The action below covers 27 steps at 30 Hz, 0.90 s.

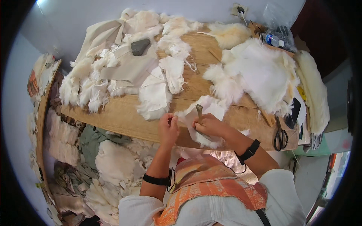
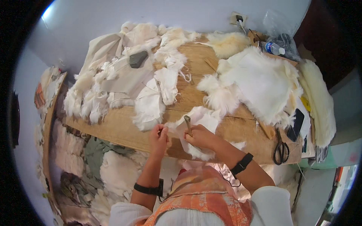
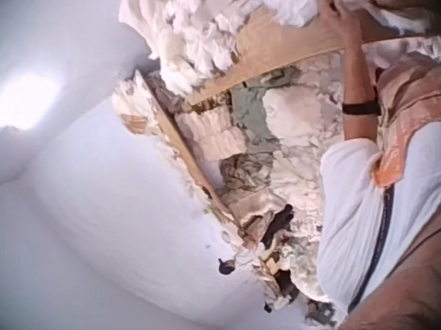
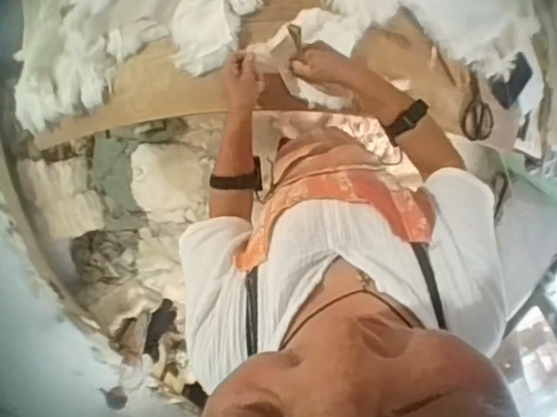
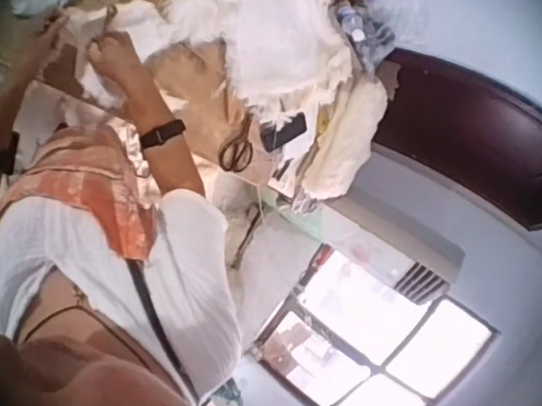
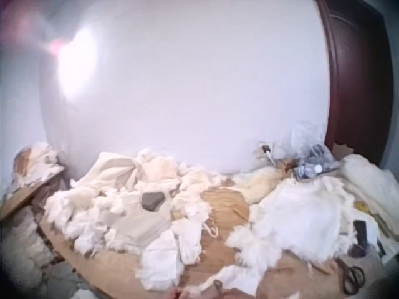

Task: The recorder is hand-stitching and preparing pieces of white fur material on a workshop table.

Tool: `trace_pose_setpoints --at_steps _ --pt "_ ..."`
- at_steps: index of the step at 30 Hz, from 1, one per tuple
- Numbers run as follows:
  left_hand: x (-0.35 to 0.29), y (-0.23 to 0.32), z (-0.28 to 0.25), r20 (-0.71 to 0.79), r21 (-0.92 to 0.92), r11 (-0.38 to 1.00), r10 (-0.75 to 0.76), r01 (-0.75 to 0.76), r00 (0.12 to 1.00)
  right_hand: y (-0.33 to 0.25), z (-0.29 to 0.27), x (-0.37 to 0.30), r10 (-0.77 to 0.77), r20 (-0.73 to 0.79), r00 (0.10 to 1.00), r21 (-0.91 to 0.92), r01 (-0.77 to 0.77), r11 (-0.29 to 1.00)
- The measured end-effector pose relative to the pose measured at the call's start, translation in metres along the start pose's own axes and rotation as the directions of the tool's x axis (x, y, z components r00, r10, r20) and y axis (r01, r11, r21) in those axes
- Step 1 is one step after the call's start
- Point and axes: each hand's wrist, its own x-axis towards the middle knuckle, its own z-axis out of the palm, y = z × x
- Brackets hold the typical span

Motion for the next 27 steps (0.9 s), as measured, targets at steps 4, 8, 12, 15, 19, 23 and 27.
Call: trace_pose_setpoints --at_steps 4,8,12,15,19,23,27 --pt "-0.003 0.017 -0.006 0.068 -0.025 0.999 -0.022 0.024 0.997 -0.001 -0.001 -0.005 0.033 0.021 0.999 -0.041 -0.032 0.999" --pt "-0.009 0.031 -0.003 0.088 -0.046 0.996 -0.076 0.08 0.993 -0.004 -0.002 -0.015 0.103 0.027 0.994 0.019 -0.104 0.994" --pt "-0.016 0.043 -0.009 0.068 -0.134 0.99 -0.044 0.053 0.997 -0.001 -0.002 -0.035 0.065 0.024 0.998 -0.043 -0.064 0.997" --pt "-0.024 0.048 -0.013 0.087 -0.147 0.988 -0.026 0.039 0.996 0.006 0.0 -0.043 -0.015 0.014 1.0 -0.032 0.016 0.999" --pt "-0.035 0.057 -0.011 0.18 -0.242 0.968 -0.018 0.062 0.984 -0.001 -0.001 -0.051 0.087 0.052 0.995 0.004 -0.087 0.996" --pt "-0.043 0.064 -0.005 0.173 -0.398 0.915 0.004 0.066 0.985 -0.002 -0.002 -0.06 0.128 0.054 0.99 0.02 -0.129 0.991" --pt "-0.048 0.062 -0.01 0.182 -0.444 0.895 0.042 0.044 0.982 -0.002 -0.006 -0.069 0.105 0.071 0.992 0.111 -0.112 0.987"
